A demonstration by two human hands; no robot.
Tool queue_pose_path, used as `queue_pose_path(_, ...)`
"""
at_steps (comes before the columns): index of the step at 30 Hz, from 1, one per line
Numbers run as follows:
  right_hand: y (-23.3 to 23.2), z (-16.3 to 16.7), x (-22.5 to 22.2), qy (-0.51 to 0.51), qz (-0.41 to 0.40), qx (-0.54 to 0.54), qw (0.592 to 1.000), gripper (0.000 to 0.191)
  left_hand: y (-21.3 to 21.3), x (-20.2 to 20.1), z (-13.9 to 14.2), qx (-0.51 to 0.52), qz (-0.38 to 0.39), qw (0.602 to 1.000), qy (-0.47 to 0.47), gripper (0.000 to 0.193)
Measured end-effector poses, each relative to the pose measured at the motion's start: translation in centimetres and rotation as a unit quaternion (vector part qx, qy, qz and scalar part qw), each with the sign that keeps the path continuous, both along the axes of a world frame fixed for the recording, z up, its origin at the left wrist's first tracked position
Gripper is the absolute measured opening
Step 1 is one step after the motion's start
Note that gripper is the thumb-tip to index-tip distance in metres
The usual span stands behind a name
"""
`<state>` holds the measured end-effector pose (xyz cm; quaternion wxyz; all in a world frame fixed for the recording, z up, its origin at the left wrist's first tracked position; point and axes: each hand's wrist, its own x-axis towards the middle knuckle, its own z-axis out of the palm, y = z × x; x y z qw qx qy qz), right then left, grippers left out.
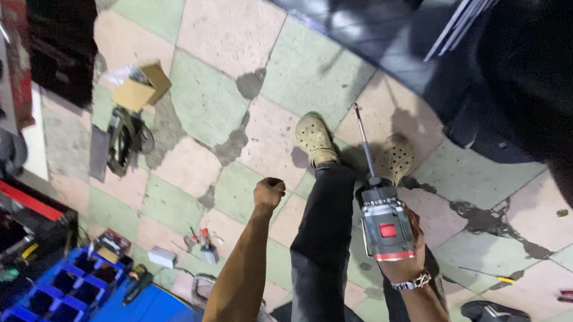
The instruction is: The person uses a cordless impact driver to remove and install screws on a scooter's front panel and under-seat storage area. They open the seat, place a helmet inside, and continue fastening screws around the storage compartment and seat hinge.
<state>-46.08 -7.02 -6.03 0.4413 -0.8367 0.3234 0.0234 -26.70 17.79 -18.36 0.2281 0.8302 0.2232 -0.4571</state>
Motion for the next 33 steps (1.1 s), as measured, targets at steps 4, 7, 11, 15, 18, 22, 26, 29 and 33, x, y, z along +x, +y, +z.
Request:
queue_pose_path(4, 2.6, -3.3, -0.7, 0.044, -0.028, 0.091, 0.995, 0.032, 3.2, -2.4, -2.0, 0.043, -0.057, 0.997, 0.006, 0.021)
queue_pose_path(7, 6.2, -5.9, -2.1, 0.076, -0.037, 0.135, 0.987, 0.033, 3.8, -2.5, -5.6, 0.041, 0.035, 0.998, -0.041, 0.031)
queue_pose_path(11, 10.7, -8.1, -5.7, 0.126, -0.067, 0.167, 0.976, 0.035, 3.8, -0.1, -13.2, 0.011, -0.034, 0.979, -0.203, 0.036)
queue_pose_path(15, 14.3, -10.5, -7.8, 0.143, -0.11, 0.174, 0.968, 0.036, 3.3, 1.5, -20.7, 0.02, -0.041, 0.965, -0.257, 0.038)
queue_pose_path(18, 16.6, -11.4, -8.5, 0.131, -0.136, 0.177, 0.966, 0.038, 2.5, 1.2, -22.7, 0.366, -0.358, 0.761, -0.399, 0.067)
queue_pose_path(22, 19.2, -8.6, -8.6, 0.108, -0.174, 0.162, 0.965, 0.04, 1.0, -0.5, -17.6, -0.102, 0.001, 0.958, -0.267, 0.024)
queue_pose_path(26, 20.8, -0.6, -7.6, 0.072, -0.216, 0.14, 0.964, 0.041, 0.1, -3.4, -4.8, -0.331, 0.181, 0.92, -0.104, 0.02)
queue_pose_path(29, 21.1, 7.6, -8.0, 0.051, -0.252, 0.113, 0.96, 0.043, 0.6, -3.3, 6.9, -0.414, 0.193, 0.889, -0.021, 0.022)
queue_pose_path(33, 21.6, 18.2, -9.8, 0.025, -0.293, 0.07, 0.953, 0.045, -2.8, -0.7, 17.4, -0.44, 0.143, 0.886, 0.029, 0.022)
